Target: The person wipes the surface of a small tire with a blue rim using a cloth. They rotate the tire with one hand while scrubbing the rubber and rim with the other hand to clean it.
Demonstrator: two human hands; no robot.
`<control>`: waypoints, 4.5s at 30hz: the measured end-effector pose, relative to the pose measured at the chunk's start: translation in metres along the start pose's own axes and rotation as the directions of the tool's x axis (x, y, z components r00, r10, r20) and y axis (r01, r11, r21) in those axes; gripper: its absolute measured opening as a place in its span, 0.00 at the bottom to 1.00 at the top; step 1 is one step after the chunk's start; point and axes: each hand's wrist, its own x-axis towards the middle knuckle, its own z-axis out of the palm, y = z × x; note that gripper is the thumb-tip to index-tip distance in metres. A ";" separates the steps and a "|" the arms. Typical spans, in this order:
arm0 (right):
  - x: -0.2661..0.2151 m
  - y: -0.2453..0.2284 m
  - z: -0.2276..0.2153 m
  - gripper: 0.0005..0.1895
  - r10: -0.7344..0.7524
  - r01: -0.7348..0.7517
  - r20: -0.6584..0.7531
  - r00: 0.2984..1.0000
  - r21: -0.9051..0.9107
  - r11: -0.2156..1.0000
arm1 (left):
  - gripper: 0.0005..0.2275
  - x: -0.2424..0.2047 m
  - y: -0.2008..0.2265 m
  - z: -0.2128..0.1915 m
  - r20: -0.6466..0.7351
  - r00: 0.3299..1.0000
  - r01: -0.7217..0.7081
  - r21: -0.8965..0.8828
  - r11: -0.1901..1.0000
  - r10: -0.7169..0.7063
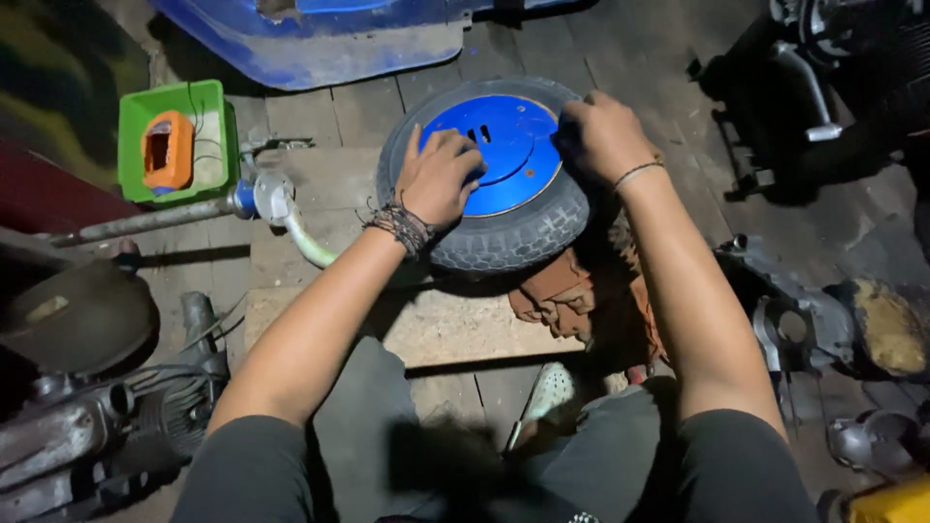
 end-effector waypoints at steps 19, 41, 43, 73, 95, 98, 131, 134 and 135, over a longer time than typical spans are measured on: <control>0.016 -0.024 -0.025 0.09 -0.192 0.146 0.160 0.968 0.261 0.954 | 0.17 0.032 0.030 0.001 -0.034 0.992 0.116 -0.046 0.992 -0.118; -0.023 0.035 -0.046 0.08 -0.085 0.172 -0.282 0.956 0.302 0.938 | 0.23 -0.002 -0.038 -0.024 0.095 0.992 0.093 -0.163 0.982 -0.078; -0.004 0.009 -0.057 0.11 -0.127 0.229 -0.312 0.942 0.319 0.920 | 0.25 0.022 -0.038 -0.023 -0.066 0.998 0.007 -0.148 0.989 -0.017; -0.005 -0.051 -0.024 0.06 -0.383 0.317 0.107 0.918 0.383 0.867 | 0.31 0.024 0.021 -0.023 0.026 0.990 0.137 -0.046 0.989 -0.136; -0.024 -0.011 -0.075 0.05 -0.157 0.143 -0.007 0.988 0.459 0.877 | 0.38 0.024 0.018 -0.039 0.108 0.961 0.271 -0.153 0.950 -0.256; -0.014 -0.039 -0.054 0.09 -0.254 0.211 0.076 0.964 0.365 0.907 | 0.43 0.025 0.027 -0.019 0.077 0.977 0.212 -0.218 0.953 -0.200; 0.002 -0.032 -0.048 0.18 0.055 -0.043 0.190 0.980 -0.068 0.997 | 0.61 0.005 -0.035 -0.032 0.176 0.890 0.438 -0.078 0.895 -0.421; 0.005 0.021 -0.029 0.20 0.149 -0.138 0.070 0.986 -0.151 0.979 | 0.57 -0.013 -0.056 -0.034 0.109 0.860 0.502 -0.013 0.865 -0.498; 0.008 0.041 -0.023 0.21 0.156 -0.154 -0.005 0.988 -0.182 0.971 | 0.54 -0.016 -0.066 -0.033 0.042 0.852 0.522 0.000 0.853 -0.522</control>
